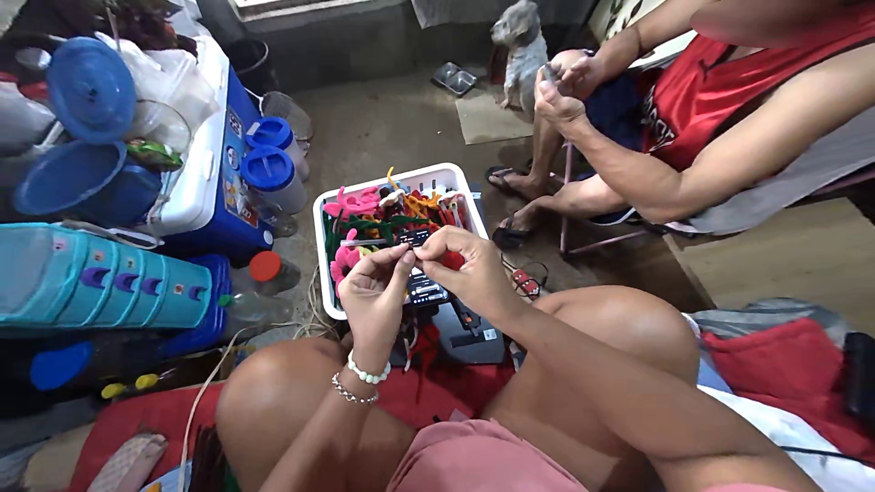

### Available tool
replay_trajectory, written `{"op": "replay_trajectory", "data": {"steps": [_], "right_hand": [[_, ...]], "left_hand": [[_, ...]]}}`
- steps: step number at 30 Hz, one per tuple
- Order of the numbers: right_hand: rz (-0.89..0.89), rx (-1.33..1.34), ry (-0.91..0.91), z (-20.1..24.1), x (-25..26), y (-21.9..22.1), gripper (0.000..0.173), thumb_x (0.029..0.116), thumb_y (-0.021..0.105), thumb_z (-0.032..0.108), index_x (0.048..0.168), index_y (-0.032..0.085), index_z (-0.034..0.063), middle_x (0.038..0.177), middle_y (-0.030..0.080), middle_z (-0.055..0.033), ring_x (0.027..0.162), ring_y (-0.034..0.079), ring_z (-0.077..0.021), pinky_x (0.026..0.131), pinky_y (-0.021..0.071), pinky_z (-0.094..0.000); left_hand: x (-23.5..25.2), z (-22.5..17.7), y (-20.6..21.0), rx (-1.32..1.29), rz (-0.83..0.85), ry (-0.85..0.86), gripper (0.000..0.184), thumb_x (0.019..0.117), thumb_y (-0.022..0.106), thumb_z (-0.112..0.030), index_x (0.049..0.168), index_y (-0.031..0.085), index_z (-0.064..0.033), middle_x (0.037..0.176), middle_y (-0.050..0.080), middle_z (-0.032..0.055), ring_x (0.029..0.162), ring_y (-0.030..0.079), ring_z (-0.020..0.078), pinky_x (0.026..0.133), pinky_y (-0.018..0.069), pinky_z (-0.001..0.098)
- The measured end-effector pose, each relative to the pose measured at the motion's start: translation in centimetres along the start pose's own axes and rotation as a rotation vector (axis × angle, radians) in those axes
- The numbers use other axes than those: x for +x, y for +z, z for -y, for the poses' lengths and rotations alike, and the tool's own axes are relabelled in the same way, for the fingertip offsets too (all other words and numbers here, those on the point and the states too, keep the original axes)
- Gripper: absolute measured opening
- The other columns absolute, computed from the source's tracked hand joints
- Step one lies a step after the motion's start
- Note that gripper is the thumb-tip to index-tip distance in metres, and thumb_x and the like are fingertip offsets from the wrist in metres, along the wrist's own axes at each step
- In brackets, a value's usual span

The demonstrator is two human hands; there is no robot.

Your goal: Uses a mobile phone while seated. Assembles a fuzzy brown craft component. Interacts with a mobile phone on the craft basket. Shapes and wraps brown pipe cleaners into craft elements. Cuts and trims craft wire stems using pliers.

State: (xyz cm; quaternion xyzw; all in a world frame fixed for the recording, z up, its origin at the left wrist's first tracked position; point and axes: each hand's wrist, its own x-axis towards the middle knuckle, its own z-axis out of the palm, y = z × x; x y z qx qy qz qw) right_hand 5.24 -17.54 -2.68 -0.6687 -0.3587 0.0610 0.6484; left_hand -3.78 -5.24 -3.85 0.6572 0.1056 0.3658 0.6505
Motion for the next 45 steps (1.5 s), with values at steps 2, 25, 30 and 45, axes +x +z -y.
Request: {"op": "replay_trajectory", "data": {"steps": [2,25,30,45], "right_hand": [[0.007,0.011,0.014,-0.3,0.1,-0.1,0.003,0.0873,0.073,0.002,0.089,0.075,0.0025,0.093,0.072,-0.0036,0.088,0.068,-0.0050,0.082,0.0577,-0.0215],[-0.025,-0.421,-0.119,0.4,0.4,-1.1,0.010,0.0869,0.077,0.014,0.096,0.079,0.0132,0.091,0.076,0.0035,0.088,0.070,-0.0087,0.101,0.0449,-0.0501],[0.005,-0.483,-0.165,0.6,0.5,-1.4,0.010,0.0849,0.080,0.016,0.094,0.079,0.0124,0.091,0.076,0.0018,0.088,0.070,-0.0105,0.104,0.0416,-0.0524],[0.137,-0.575,-0.282,0.6,1.0,-1.8,0.008,0.0933,0.071,0.012,0.097,0.075,0.0078,0.097,0.075,-0.0043,0.098,0.067,-0.0196,0.101,0.0392,-0.0540]], "left_hand": [[0.1,0.1,0.0,0.053,0.027,0.052,0.014,0.0900,0.072,0.003,0.104,0.072,0.0053,0.093,0.077,0.0067,0.082,0.074,0.0117,0.078,0.0632,0.0273],[0.9,-1.0,0.1,-0.180,0.015,-0.408,0.014,0.0987,0.063,-0.002,0.111,0.070,-0.0042,0.095,0.070,0.0032,0.077,0.066,0.0081,0.072,0.0574,0.0231],[0.4,-1.1,0.3,-0.240,0.023,-0.440,0.012,0.0986,0.065,-0.003,0.110,0.070,-0.0043,0.094,0.072,0.0034,0.076,0.066,0.0074,0.070,0.0565,0.0213],[0.0,-1.8,-0.2,-0.152,0.078,-0.442,0.015,0.0985,0.066,-0.005,0.113,0.070,-0.0068,0.098,0.071,0.0006,0.079,0.067,0.0057,0.072,0.0568,0.0197]]}}
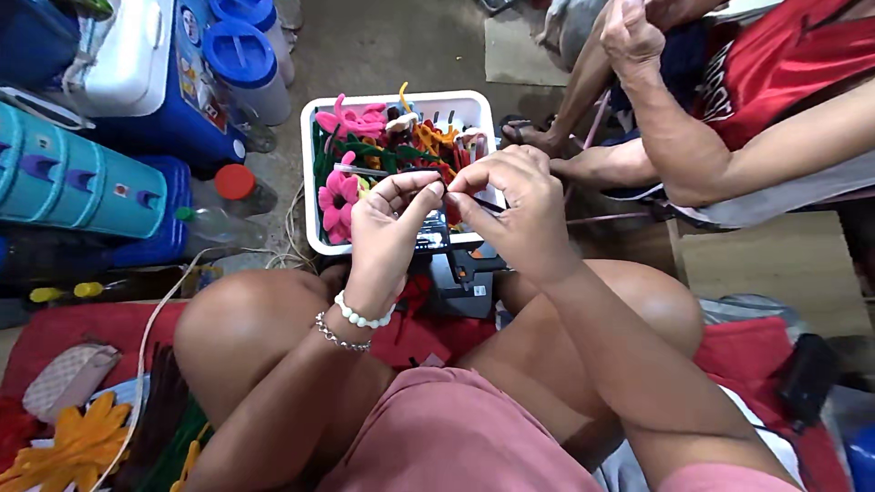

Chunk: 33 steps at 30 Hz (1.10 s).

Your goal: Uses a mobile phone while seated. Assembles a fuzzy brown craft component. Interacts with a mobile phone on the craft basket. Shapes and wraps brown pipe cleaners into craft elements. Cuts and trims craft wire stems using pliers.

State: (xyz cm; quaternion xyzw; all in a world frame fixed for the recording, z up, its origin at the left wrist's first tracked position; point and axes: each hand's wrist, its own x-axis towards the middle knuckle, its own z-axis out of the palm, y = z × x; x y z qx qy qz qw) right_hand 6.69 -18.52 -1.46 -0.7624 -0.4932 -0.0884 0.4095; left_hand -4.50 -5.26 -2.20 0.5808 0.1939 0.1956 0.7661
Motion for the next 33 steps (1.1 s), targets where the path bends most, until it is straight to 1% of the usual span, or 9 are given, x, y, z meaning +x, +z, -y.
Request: {"op": "replay_trajectory", "data": {"steps": [3,5,9,14,17,19,23,27,33], "right_hand": [[0.059,-0.061,-0.091,-0.5,0.2,-0.5,0.009,0.0957,0.070,0.014,0.098,0.076,0.0076,0.101,0.075,-0.0062,0.105,0.067,-0.0245,0.105,0.0371,-0.0565],[0.104,-0.114,-0.162,-0.9,0.3,-0.9,0.011,0.0979,0.067,0.015,0.097,0.076,0.0096,0.100,0.074,-0.0056,0.108,0.065,-0.0277,0.109,0.0326,-0.0601],[0.105,-0.133,-0.285,-1.6,0.5,-1.5,0.011,0.0975,0.065,0.010,0.092,0.075,0.0097,0.090,0.073,-0.0041,0.104,0.065,-0.0268,0.111,0.0282,-0.0623],[0.089,-0.188,-0.384,-1.8,0.6,-2.0,0.006,0.0954,0.068,0.008,0.092,0.073,0.0082,0.085,0.073,-0.0038,0.100,0.066,-0.0260,0.112,0.0275,-0.0620],[0.117,-0.264,-0.423,-2.2,0.6,-2.1,0.008,0.0967,0.070,0.016,0.094,0.075,0.0099,0.087,0.073,-0.0037,0.102,0.067,-0.0269,0.112,0.0280,-0.0623],[0.127,-0.327,-0.424,-2.7,0.6,-2.1,0.012,0.0955,0.072,0.023,0.098,0.075,0.0115,0.092,0.073,-0.0044,0.107,0.066,-0.0289,0.113,0.0270,-0.0627],[0.154,-0.361,-0.397,-2.9,0.8,-2.5,0.018,0.0926,0.075,0.030,0.096,0.077,0.0118,0.099,0.073,-0.0060,0.113,0.063,-0.0322,0.113,0.0260,-0.0660],[0.082,-0.268,-0.346,-2.7,0.7,-2.4,0.014,0.0976,0.070,0.024,0.095,0.079,0.0138,0.102,0.074,-0.0052,0.116,0.062,-0.0313,0.113,0.0267,-0.0653],[0.039,-0.179,-0.273,-2.4,0.6,-2.0,0.009,0.0957,0.072,0.020,0.095,0.079,0.0148,0.106,0.074,-0.0046,0.122,0.059,-0.0317,0.113,0.0241,-0.0653]], "left_hand": [[0.1,-0.3,-0.6,0.097,0.052,-0.004,0.015,0.0989,0.065,-0.006,0.113,0.070,-0.0070,0.096,0.071,0.0005,0.078,0.067,0.0060,0.071,0.0564,0.0196],[0.3,-1.0,-1.2,0.215,0.148,-0.014,0.013,0.0988,0.065,-0.006,0.111,0.070,-0.0083,0.095,0.071,0.0000,0.077,0.067,0.0058,0.070,0.0571,0.0193],[0.9,-1.5,-1.7,0.364,0.279,0.007,0.023,0.0956,0.069,-0.003,0.118,0.064,-0.0074,0.095,0.074,0.0021,0.075,0.070,0.0082,0.067,0.0586,0.0206],[1.2,-0.6,-1.6,0.476,0.299,0.135,0.031,0.0922,0.075,-0.006,0.120,0.062,-0.0086,0.092,0.076,0.0002,0.073,0.071,0.0076,0.064,0.0581,0.0206],[1.3,-0.4,-1.8,0.548,0.363,0.136,0.033,0.0895,0.077,-0.006,0.119,0.063,-0.0090,0.088,0.075,-0.0021,0.072,0.071,0.0059,0.063,0.0590,0.0210],[1.3,-0.3,-1.9,0.581,0.405,0.107,0.034,0.0894,0.077,-0.007,0.120,0.063,-0.0100,0.089,0.075,-0.0029,0.075,0.071,0.0059,0.067,0.0607,0.0226],[1.2,0.0,-1.5,0.590,0.378,0.154,0.031,0.0905,0.074,-0.006,0.119,0.060,-0.0091,0.093,0.073,-0.0024,0.078,0.070,0.0053,0.069,0.0599,0.0225],[1.2,-0.3,-1.5,0.531,0.310,0.145,0.028,0.0936,0.069,-0.005,0.119,0.059,-0.0088,0.097,0.074,-0.0007,0.081,0.070,0.0049,0.069,0.0580,0.0201],[1.1,-0.7,-1.5,0.411,0.310,0.061,0.025,0.0959,0.067,-0.003,0.119,0.058,-0.0092,0.097,0.073,0.0002,0.080,0.070,0.0072,0.070,0.0579,0.0210]]}}
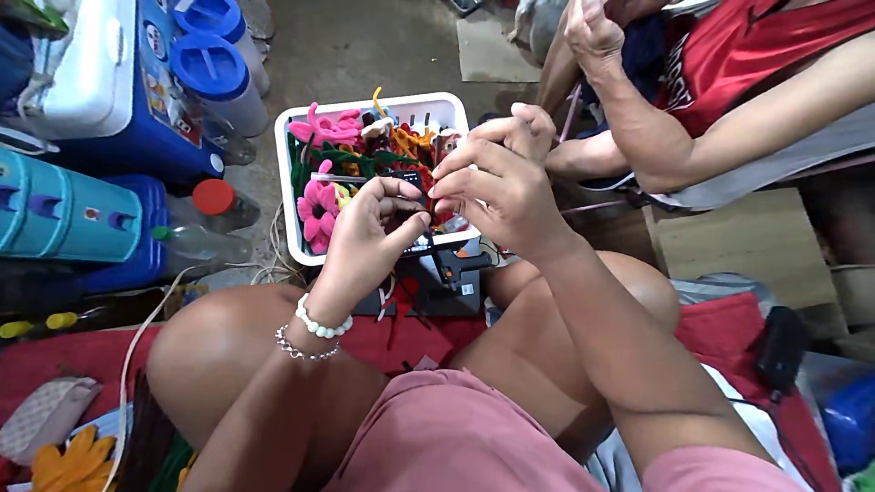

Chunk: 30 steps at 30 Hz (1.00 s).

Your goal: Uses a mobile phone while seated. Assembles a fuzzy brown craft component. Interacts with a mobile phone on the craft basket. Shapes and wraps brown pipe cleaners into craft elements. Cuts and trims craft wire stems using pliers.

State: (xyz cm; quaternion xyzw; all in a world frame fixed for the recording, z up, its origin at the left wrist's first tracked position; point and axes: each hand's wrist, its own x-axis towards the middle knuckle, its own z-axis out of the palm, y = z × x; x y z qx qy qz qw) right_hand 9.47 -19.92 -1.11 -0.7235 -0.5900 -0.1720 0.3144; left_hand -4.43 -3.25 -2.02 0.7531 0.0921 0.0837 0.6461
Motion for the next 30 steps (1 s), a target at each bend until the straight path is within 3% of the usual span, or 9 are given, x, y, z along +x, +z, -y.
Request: {"op": "replay_trajectory", "data": {"steps": [4,7,17,24,27,30], "right_hand": [[-0.077,0.041,0.121,1.0,-0.2,0.2,0.009,0.0912,0.077,0.019,0.090,0.077,0.0103,0.098,0.074,-0.0049,0.110,0.063,-0.0280,0.104,0.0362,-0.0578],[-0.108,0.106,0.186,1.7,-0.5,0.7,0.006,0.0891,0.078,0.014,0.092,0.079,0.0095,0.097,0.076,-0.0037,0.101,0.068,-0.0231,0.099,0.0425,-0.0538],[-0.208,0.093,0.205,3.2,-0.8,2.4,0.009,0.0864,0.077,0.009,0.094,0.082,0.0106,0.097,0.076,-0.0043,0.095,0.067,-0.0214,0.093,0.0484,-0.0468],[-0.124,0.097,0.120,2.3,-1.4,3.1,0.008,0.0861,0.077,0.009,0.091,0.083,0.0111,0.099,0.074,-0.0041,0.100,0.065,-0.0222,0.099,0.0454,-0.0488],[-0.088,0.161,0.200,2.5,-1.0,2.6,0.005,0.0869,0.079,0.016,0.086,0.079,0.0107,0.102,0.074,-0.0020,0.103,0.066,-0.0195,0.102,0.0445,-0.0494],[-0.111,0.179,0.274,2.3,-0.6,1.8,0.008,0.0869,0.081,0.017,0.089,0.079,0.0097,0.101,0.073,-0.0026,0.101,0.066,-0.0192,0.098,0.0479,-0.0476]], "left_hand": [[0.1,-0.1,0.0,-0.040,-0.074,0.039,0.024,0.0968,0.067,-0.004,0.118,0.057,-0.0104,0.099,0.071,0.0000,0.083,0.069,0.0067,0.071,0.0579,0.0205],[0.2,-0.1,0.2,-0.094,-0.139,0.058,0.026,0.0966,0.067,-0.004,0.118,0.056,-0.0116,0.101,0.070,-0.0016,0.084,0.067,0.0047,0.070,0.0557,0.0186],[0.3,0.3,0.3,-0.185,-0.225,0.022,0.026,0.0951,0.070,-0.003,0.117,0.057,-0.0121,0.094,0.072,-0.0048,0.080,0.069,0.0036,0.072,0.0579,0.0196],[0.5,1.0,0.0,-0.108,-0.224,-0.062,0.021,0.0920,0.073,-0.003,0.110,0.064,-0.0099,0.089,0.073,-0.0041,0.077,0.070,0.0050,0.072,0.0601,0.0218],[0.6,1.0,0.0,-0.071,-0.199,-0.012,0.023,0.0904,0.074,-0.002,0.111,0.066,-0.0096,0.090,0.073,-0.0039,0.076,0.070,0.0040,0.070,0.0594,0.0202],[0.8,0.8,0.1,-0.052,-0.166,0.068,0.023,0.0925,0.072,-0.003,0.114,0.066,-0.0096,0.096,0.073,-0.0043,0.081,0.070,0.0034,0.074,0.0595,0.0197]]}}
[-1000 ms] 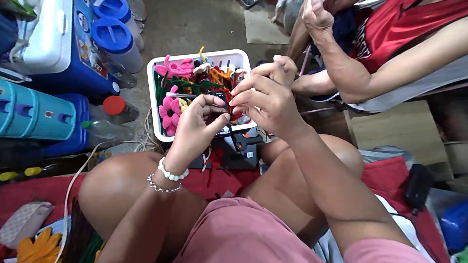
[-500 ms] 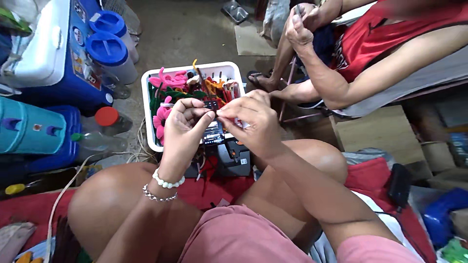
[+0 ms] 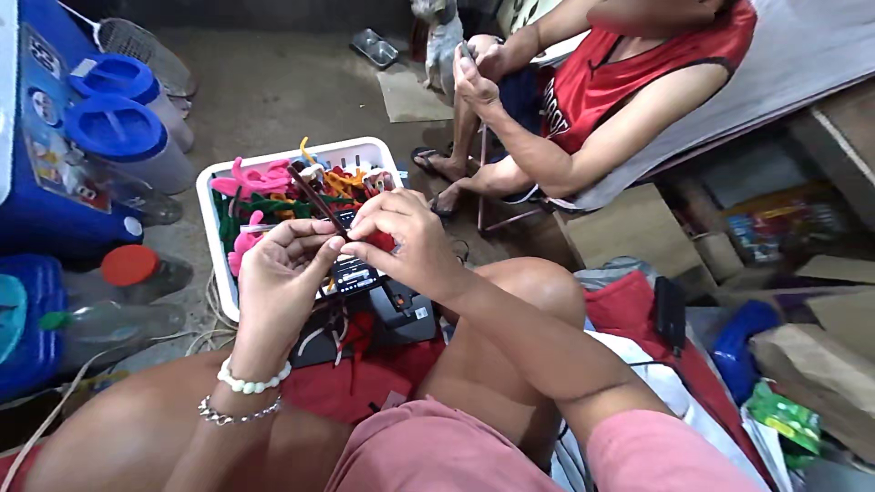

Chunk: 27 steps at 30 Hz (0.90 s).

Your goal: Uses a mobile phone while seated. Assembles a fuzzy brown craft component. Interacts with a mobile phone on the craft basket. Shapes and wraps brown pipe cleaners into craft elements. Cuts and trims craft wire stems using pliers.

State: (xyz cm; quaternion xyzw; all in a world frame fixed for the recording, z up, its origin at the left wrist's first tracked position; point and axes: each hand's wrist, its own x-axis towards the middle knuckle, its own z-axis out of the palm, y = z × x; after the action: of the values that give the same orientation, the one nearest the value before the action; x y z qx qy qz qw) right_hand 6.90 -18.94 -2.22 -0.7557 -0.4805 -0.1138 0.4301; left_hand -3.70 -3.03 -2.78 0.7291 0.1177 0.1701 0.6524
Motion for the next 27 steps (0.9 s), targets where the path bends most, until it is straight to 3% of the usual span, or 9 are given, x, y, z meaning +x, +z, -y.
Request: {"op": "replay_trajectory", "data": {"steps": [5,11,15,17,20,22,27], "right_hand": [[0.016,-0.072,-0.015,-0.5,0.1,-0.3,0.002,0.0868,0.076,0.013,0.087,0.078,0.0115,0.098,0.073,-0.0026,0.100,0.066,-0.0205,0.099,0.0457,-0.0503],[0.065,-0.106,-0.054,-0.2,0.4,-1.3,0.007,0.0930,0.071,0.014,0.093,0.076,0.0103,0.097,0.072,-0.0031,0.097,0.067,-0.0182,0.100,0.0433,-0.0513],[0.005,-0.066,0.008,-0.5,0.8,-2.9,0.015,0.0956,0.062,0.017,0.089,0.071,0.0070,0.085,0.069,-0.0034,0.086,0.066,-0.0161,0.098,0.0447,-0.0499],[0.015,-0.075,-0.067,-0.9,1.0,-3.4,0.013,0.0968,0.066,0.018,0.093,0.073,0.0076,0.091,0.071,-0.0037,0.092,0.067,-0.0169,0.099,0.0450,-0.0489],[0.139,-0.084,-0.227,-1.3,1.1,-3.7,0.017,0.0991,0.066,0.015,0.113,0.076,0.0112,0.113,0.071,-0.0071,0.111,0.065,-0.0217,0.103,0.0478,-0.0481],[0.185,-0.092,-0.289,-1.4,1.0,-3.3,0.022,0.0988,0.066,0.014,0.118,0.077,0.0149,0.114,0.069,-0.0097,0.107,0.065,-0.0242,0.097,0.0504,-0.0462],[0.173,-0.194,-0.342,-1.3,0.8,-2.8,0.015,0.0969,0.066,0.009,0.104,0.079,0.0127,0.100,0.068,-0.0113,0.096,0.065,-0.0266,0.092,0.0507,-0.0458]], "left_hand": [[0.1,0.9,0.6,0.009,0.039,0.023,0.024,0.0918,0.073,-0.006,0.114,0.066,-0.0087,0.101,0.074,-0.0010,0.089,0.071,0.0077,0.080,0.0610,0.0242],[0.2,0.8,0.7,-0.052,-0.014,-0.028,0.022,0.0900,0.073,-0.002,0.110,0.067,-0.0090,0.098,0.073,-0.0016,0.087,0.071,0.0071,0.079,0.0607,0.0235],[0.1,0.4,0.4,-0.028,-0.024,-0.044,0.027,0.0909,0.074,-0.007,0.116,0.065,-0.0096,0.099,0.074,-0.0028,0.087,0.071,0.0063,0.078,0.0608,0.0225],[0.1,0.5,0.5,0.002,0.013,-0.009,0.034,0.0898,0.075,-0.010,0.121,0.061,-0.0099,0.097,0.074,-0.0039,0.084,0.071,0.0054,0.075,0.0604,0.0221],[-0.2,0.5,0.6,0.105,0.057,0.075,0.040,0.0880,0.077,-0.010,0.124,0.060,-0.0064,0.095,0.075,-0.0027,0.082,0.072,0.0054,0.074,0.0612,0.0241],[-0.4,0.3,0.7,0.143,0.071,0.105,0.042,0.0869,0.079,-0.009,0.124,0.060,-0.0063,0.094,0.075,-0.0021,0.082,0.073,0.0066,0.074,0.0624,0.0257],[-0.5,-0.3,0.5,0.171,0.099,0.132,0.043,0.0870,0.078,-0.005,0.126,0.060,-0.0080,0.092,0.076,-0.0017,0.079,0.072,0.0077,0.070,0.0615,0.0251]]}}
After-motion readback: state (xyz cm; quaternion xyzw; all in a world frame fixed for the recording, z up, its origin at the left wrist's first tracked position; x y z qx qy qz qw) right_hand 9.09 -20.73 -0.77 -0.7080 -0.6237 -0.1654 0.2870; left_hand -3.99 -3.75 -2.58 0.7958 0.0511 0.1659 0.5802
